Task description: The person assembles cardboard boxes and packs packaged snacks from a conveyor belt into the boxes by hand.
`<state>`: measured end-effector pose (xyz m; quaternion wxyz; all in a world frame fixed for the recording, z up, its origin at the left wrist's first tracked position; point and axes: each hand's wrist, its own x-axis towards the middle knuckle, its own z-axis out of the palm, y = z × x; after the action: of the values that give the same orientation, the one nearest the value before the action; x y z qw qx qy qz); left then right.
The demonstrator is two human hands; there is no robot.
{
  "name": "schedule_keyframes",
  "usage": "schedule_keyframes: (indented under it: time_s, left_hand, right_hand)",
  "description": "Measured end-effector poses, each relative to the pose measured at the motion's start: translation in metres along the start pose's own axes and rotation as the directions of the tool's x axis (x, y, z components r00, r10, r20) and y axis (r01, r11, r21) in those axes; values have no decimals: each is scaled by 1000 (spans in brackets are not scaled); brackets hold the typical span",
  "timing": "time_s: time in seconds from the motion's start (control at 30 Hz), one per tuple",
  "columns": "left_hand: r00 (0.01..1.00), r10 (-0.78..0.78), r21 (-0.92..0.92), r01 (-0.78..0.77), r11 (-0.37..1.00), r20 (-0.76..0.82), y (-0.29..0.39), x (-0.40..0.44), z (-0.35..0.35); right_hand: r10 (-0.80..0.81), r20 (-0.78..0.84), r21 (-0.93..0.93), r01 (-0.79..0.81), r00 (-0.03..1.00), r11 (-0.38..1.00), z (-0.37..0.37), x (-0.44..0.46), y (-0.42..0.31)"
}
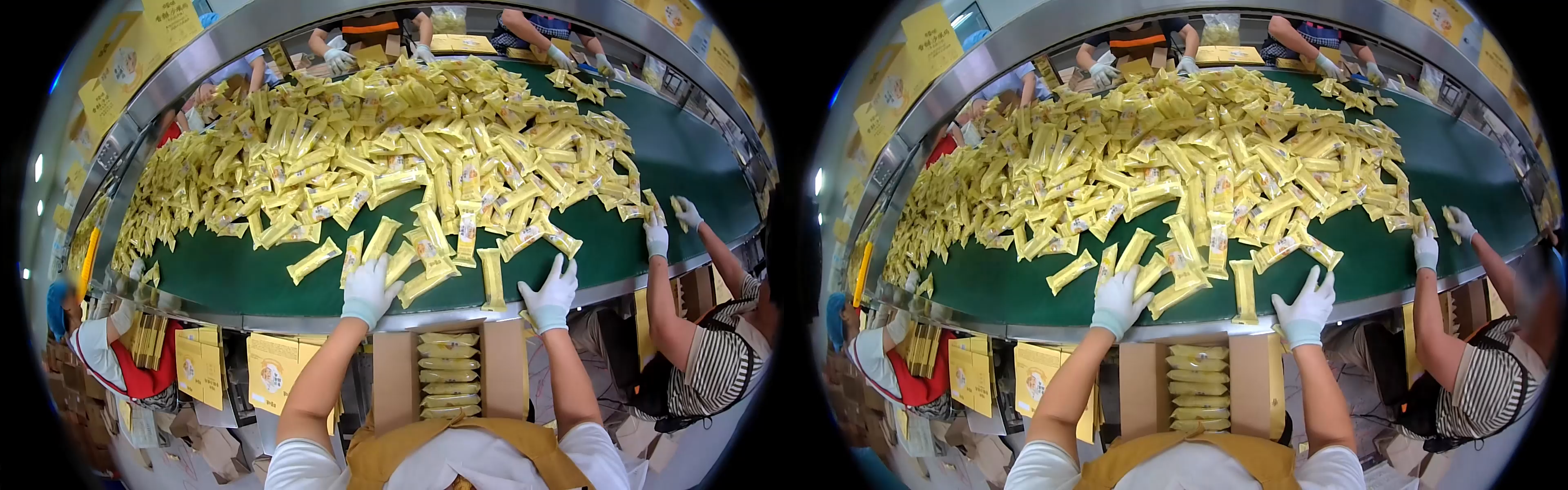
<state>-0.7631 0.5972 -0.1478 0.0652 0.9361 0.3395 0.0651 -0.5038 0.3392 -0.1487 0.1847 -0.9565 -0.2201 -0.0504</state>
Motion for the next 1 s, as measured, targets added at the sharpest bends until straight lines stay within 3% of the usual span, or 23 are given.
schedule_keyframes:
  time_s: [0.1,0.13,0.17,0.23,0.27,0.3,0.37,0.47,0.5,0.53,0.6,0.67,0.8,0.9,0.97,1.0]
  left_hand:
    - [992,-101,3,101,995,75,20,8,-30]
    - [995,-85,-14,86,996,53,19,13,-27]
    - [984,-120,8,120,993,132,19,20,-24]
    - [939,-188,57,179,982,288,27,33,-28]
    - [949,-191,61,181,982,252,28,32,-33]
    - [947,-221,38,218,975,231,30,29,-40]
    - [938,-287,-3,293,956,196,29,17,-59]
    - [958,-277,-72,282,957,67,8,-13,-53]
    - [960,-279,-75,280,957,24,3,-20,-46]
    - [960,-258,-70,266,962,106,2,-23,-38]
    - [956,-270,-31,275,961,118,4,-22,-18]
    - [951,-293,38,291,956,94,10,-16,-9]
    - [935,-296,-92,318,944,195,0,-1,-15]
    - [957,-216,-222,258,940,196,-16,-10,-14]
    - [976,-149,-348,197,916,162,-26,-15,-22]
    - [977,-159,-395,204,896,145,-20,-16,-43]
  right_hand:
    - [13,-95,100,-4,995,995,10,2,13]
    - [-61,-165,226,98,984,969,17,5,16]
    - [-78,-123,328,115,989,938,25,5,19]
    - [-265,-174,309,308,949,900,31,10,15]
    - [-261,-91,363,276,961,890,32,12,14]
    - [-253,-65,315,261,965,913,35,16,15]
    - [-90,125,-26,94,988,995,-4,13,-11]
    - [-82,225,-49,95,971,994,10,13,12]
    - [-139,192,79,126,972,989,7,12,5]
    - [-188,153,201,156,970,967,4,10,-2]
    - [-259,44,372,225,965,900,-7,2,-24]
    - [-266,145,249,225,953,942,-7,6,-54]
    - [-206,369,32,209,906,977,23,12,-75]
    - [-289,575,2,352,766,936,13,36,-68]
    - [-383,471,-61,462,795,885,-14,36,-66]
    - [-504,429,18,551,750,834,-25,38,-68]
